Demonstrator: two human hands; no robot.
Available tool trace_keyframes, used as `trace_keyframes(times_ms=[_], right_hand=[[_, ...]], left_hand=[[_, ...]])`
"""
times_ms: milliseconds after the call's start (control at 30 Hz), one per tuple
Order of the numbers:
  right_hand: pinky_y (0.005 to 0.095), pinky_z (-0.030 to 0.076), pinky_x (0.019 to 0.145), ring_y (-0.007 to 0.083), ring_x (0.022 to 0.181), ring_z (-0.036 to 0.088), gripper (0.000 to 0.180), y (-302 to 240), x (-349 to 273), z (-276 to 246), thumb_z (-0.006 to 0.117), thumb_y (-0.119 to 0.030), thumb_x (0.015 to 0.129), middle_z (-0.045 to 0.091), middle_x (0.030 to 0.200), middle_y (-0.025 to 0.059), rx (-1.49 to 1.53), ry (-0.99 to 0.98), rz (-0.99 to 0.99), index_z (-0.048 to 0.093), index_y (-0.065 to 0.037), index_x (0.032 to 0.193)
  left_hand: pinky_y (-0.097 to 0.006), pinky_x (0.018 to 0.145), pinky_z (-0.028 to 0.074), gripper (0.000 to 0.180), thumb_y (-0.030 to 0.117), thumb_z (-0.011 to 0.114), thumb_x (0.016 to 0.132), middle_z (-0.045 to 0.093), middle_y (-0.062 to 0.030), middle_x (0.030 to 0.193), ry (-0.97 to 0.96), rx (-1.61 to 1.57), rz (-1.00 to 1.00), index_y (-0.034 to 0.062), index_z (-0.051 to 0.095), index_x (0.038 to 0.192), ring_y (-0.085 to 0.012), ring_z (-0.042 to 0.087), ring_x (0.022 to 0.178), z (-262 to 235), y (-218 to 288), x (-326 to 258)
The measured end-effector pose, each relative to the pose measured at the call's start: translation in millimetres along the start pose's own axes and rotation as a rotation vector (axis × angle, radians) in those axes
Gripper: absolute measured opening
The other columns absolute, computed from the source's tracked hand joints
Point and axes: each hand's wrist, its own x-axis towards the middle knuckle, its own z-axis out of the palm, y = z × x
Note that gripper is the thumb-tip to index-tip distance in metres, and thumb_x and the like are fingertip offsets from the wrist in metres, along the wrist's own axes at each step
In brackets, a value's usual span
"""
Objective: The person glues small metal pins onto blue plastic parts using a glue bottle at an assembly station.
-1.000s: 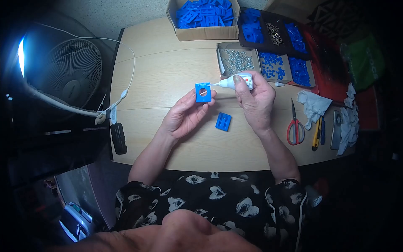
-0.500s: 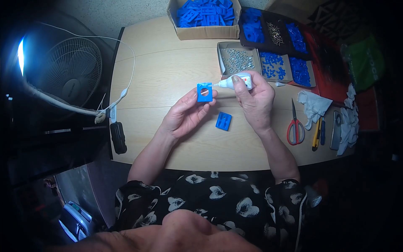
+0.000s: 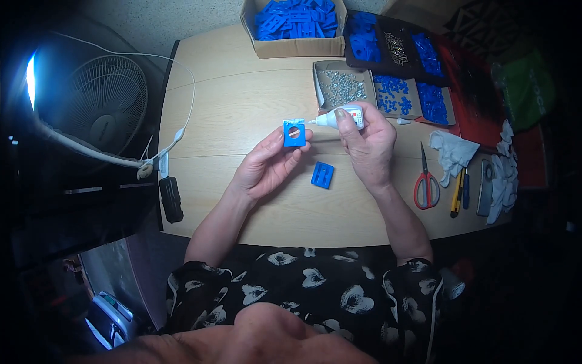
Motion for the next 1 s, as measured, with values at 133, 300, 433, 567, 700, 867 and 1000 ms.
trace_keyframes(times_ms=[133,300,433,567,700,867,1000], right_hand=[[0.0171,0.033,0.046,0.0001,0.054,0.044,0.015,-0.4,0.4,-0.8,0.061,-0.013,0.096,0.052,0.068,-0.0038,-0.008,0.006,0.004,0.058,0.0,0.102],[0.0164,0.031,0.043,-0.0003,0.052,0.042,0.018,-4.1,1.8,-2.8,0.061,-0.017,0.097,0.051,0.067,-0.0032,0.082,0.022,0.085,0.058,0.0,0.102],[0.0157,0.031,0.041,-0.0004,0.05,0.04,0.02,-0.5,1.8,-8.3,0.06,-0.021,0.097,0.051,0.068,-0.0016,0.339,-0.066,0.166,0.058,-0.001,0.102],[0.0158,0.033,0.044,-0.0005,0.052,0.042,0.02,-7.6,-7.9,-0.9,0.06,-0.018,0.097,0.053,0.071,-0.0016,0.177,-0.086,0.145,0.058,0.0,0.104],[0.0164,0.037,0.048,-0.0003,0.058,0.046,0.019,-4.9,-17.5,7.7,0.061,-0.014,0.096,0.055,0.075,-0.0021,-0.018,-0.058,-0.01,0.058,0.002,0.106],[0.0169,0.041,0.054,0.0003,0.064,0.05,0.017,-3.3,-18.0,13.2,0.062,-0.01,0.096,0.057,0.08,-0.0021,-0.022,-0.076,0.0,0.058,0.002,0.107],[0.0168,0.041,0.054,0.0002,0.065,0.05,0.017,-0.9,-17.7,11.8,0.062,-0.01,0.096,0.058,0.081,-0.0017,-0.029,-0.07,0.004,0.058,0.002,0.107]], left_hand=[[-0.027,0.096,0.053,0.043,0.018,0.047,0.103,0.055,-0.0192,0.127,-0.004,0.005,-0.002,-0.0041,0.037,0.138,-0.0205,0.06,0.111,2.4,-0.3,1.2],[-0.027,0.096,0.053,0.042,0.018,0.047,0.102,0.055,-0.0195,0.128,0.022,0.008,0.011,-0.0039,0.038,0.137,-0.0205,0.06,0.111,3.1,-0.6,0.2],[-0.027,0.096,0.053,0.041,0.017,0.048,0.102,0.055,-0.0197,0.128,0.027,-0.011,0.025,-0.0038,0.039,0.137,-0.0207,0.06,0.111,2.2,0.0,-0.9],[-0.026,0.096,0.053,0.041,0.017,0.047,0.102,0.054,-0.0196,0.129,0.015,-0.048,0.048,-0.004,0.039,0.136,-0.0207,0.06,0.112,-0.6,1.5,-0.1],[-0.03,0.099,0.053,0.044,0.014,0.049,0.101,0.049,-0.0224,0.133,-0.034,-0.116,0.041,-0.0047,0.035,0.138,-0.0266,0.059,0.115,-4.6,1.1,4.0],[-0.029,0.1,0.052,0.043,0.014,0.049,0.101,0.049,-0.0208,0.131,-0.032,-0.11,0.036,-0.004,0.037,0.138,-0.0254,0.059,0.113,-3.6,0.7,1.8],[-0.026,0.097,0.053,0.038,0.016,0.046,0.103,0.053,-0.0179,0.128,-0.027,-0.061,0.04,-0.0039,0.041,0.134,-0.0206,0.059,0.113,1.2,0.3,1.2]])
